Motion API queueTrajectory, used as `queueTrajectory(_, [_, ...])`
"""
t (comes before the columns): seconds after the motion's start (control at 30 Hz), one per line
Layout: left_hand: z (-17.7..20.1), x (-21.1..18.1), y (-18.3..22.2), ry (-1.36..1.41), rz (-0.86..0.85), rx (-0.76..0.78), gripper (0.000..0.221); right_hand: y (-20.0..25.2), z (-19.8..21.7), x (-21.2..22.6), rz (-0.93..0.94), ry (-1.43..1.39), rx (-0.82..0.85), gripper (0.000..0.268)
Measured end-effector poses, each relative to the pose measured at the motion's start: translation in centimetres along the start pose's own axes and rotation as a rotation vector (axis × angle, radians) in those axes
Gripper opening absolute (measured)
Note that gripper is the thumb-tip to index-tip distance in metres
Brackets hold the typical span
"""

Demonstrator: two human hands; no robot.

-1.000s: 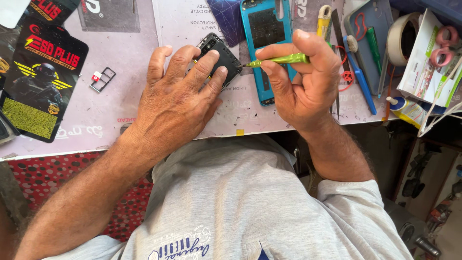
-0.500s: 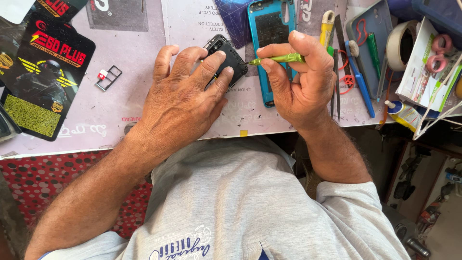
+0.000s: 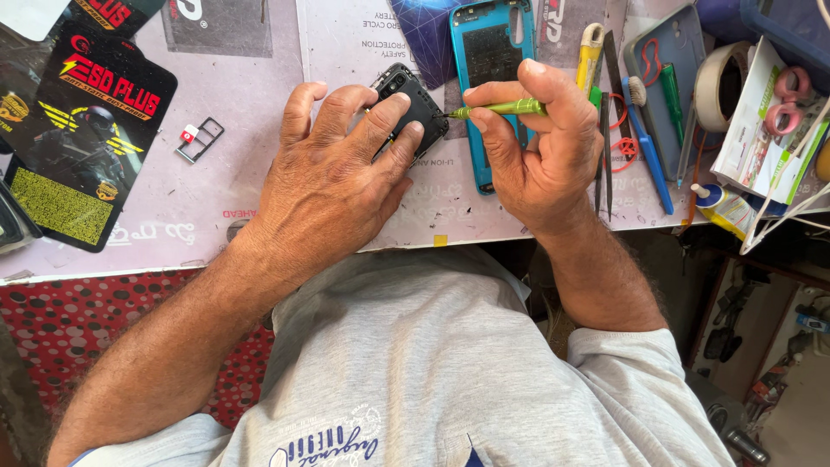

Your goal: The person disassembles a mobile phone using a screwdriver to remove internal components and then reinstalls a protective casing by hand.

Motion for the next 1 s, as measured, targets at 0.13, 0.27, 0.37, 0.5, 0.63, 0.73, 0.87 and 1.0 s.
queueTrajectory(0.13, [-0.2,0.0,0.3,-0.013,0.01,-0.021,0.045,-0.4,0.2,0.7,0.03,0.013,0.032,0.047])
queueTrajectory(0.27, [0.6,-0.1,-0.2,0.006,0.014,-0.028,0.046,-2.3,1.0,3.2,0.126,0.143,0.025,0.046])
queueTrajectory(0.37, [1.0,-0.3,-0.5,0.023,0.024,-0.019,0.048,-3.4,1.3,4.1,0.103,0.098,0.022,0.038])
queueTrajectory(0.5, [0.1,-0.4,-0.1,-0.026,0.007,-0.021,0.044,-3.6,2.0,3.9,0.126,0.104,0.095,0.038])
queueTrajectory(0.63, [0.2,-0.2,-0.1,-0.042,0.014,-0.018,0.042,-3.4,1.7,3.0,0.046,0.004,0.139,0.034])
queueTrajectory(0.73, [0.1,-0.2,-0.1,-0.009,0.015,0.007,0.044,-3.5,1.8,3.4,0.111,0.069,0.17,0.039])
queueTrajectory(0.87, [0.2,-0.2,-0.1,-0.021,0.004,0.008,0.042,-3.6,1.3,3.5,0.119,-0.004,0.191,0.035])
queueTrajectory(1.0, [0.2,-0.2,-0.1,-0.013,0.004,0.005,0.043,-3.7,1.3,3.5,0.152,0.074,0.187,0.037])
Point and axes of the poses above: each hand's wrist, its own y-axis away from the middle knuckle, its own z-axis out of the back of the hand, x = y × z, the point moved 10 cm from there along -y, towards the middle knuckle, and after that the axes turned 14 degrees about x, right-handed, at the moved point
